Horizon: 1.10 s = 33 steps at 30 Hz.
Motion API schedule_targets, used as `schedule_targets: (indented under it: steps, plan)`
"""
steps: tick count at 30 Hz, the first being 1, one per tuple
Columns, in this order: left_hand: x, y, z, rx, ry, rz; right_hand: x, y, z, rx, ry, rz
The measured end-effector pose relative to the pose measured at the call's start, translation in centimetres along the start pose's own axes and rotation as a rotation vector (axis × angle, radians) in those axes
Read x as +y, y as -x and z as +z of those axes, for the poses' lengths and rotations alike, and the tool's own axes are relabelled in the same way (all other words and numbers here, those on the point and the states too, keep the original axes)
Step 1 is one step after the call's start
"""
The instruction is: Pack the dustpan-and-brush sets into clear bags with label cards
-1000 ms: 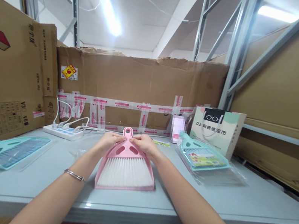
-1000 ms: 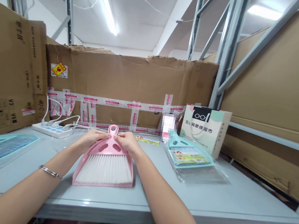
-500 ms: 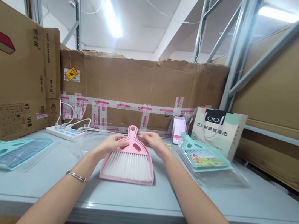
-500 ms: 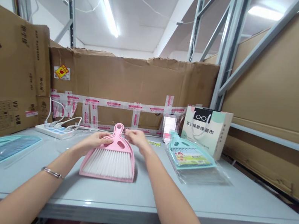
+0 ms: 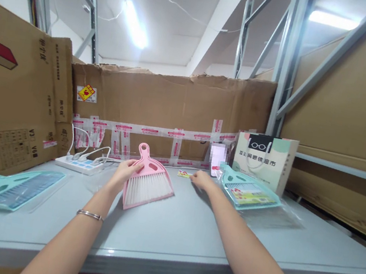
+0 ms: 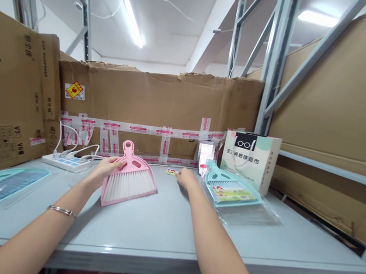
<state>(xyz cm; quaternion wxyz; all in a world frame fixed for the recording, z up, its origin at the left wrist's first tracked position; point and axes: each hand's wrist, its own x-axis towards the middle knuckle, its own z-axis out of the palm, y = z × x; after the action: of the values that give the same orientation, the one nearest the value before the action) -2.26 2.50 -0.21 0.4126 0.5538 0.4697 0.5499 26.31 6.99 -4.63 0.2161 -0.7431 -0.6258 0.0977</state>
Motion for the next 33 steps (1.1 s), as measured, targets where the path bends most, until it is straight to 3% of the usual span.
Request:
schedule_targets:
  steps: [5, 12, 16, 21, 23, 24, 26, 28, 31, 33]
  plan:
    - [0.4, 0.3, 0.1, 0.000, -0.002, -0.010, 1.8, -0.2, -0.1, 0.140, -0.009, 0.189]
    - [0.3, 0.2, 0.5, 0.006, 0.006, -0.018, 2.0, -0.9, 0.5, 0.182, -0.158, 0.303]
    - [0.1, 0.2, 0.2, -0.036, 0.074, -0.056, 1.7, -1.1, -0.2, 0.244, -0.303, 0.228]
    - [0.1, 0.4, 0.0, -0.146, 0.078, -0.243, -0.2, -0.6, -2.2, 0.407, -0.460, 0.105]
    - [0.0, 0.5, 0.0, -0.144, 0.073, -0.271, -1.4, 0.4, -3.5, 0.425, -0.711, 0.022]
    - [0.0, 0.5, 0.0, -0.149, 0.089, -0.269, -2.0, 1.1, -4.2, 0.387, -0.949, -0.053]
    - [-0.2, 0.5, 0.0, -0.177, 0.150, -0.236, -3.1, 2.9, -5.5, 0.168, -1.495, -0.248]
    - [-0.4, 0.5, 0.1, -0.207, 0.214, -0.186, -4.2, 4.8, -6.1, -0.074, -1.762, -0.401]
    - [-0.7, 0.5, 0.6, -0.245, 0.270, -0.126, -6.1, 7.0, -5.0, -0.305, -1.635, -0.435]
    - [-0.7, 0.5, 1.0, -0.277, 0.319, -0.076, -7.4, 7.7, -3.4, -0.332, -1.443, -0.354]
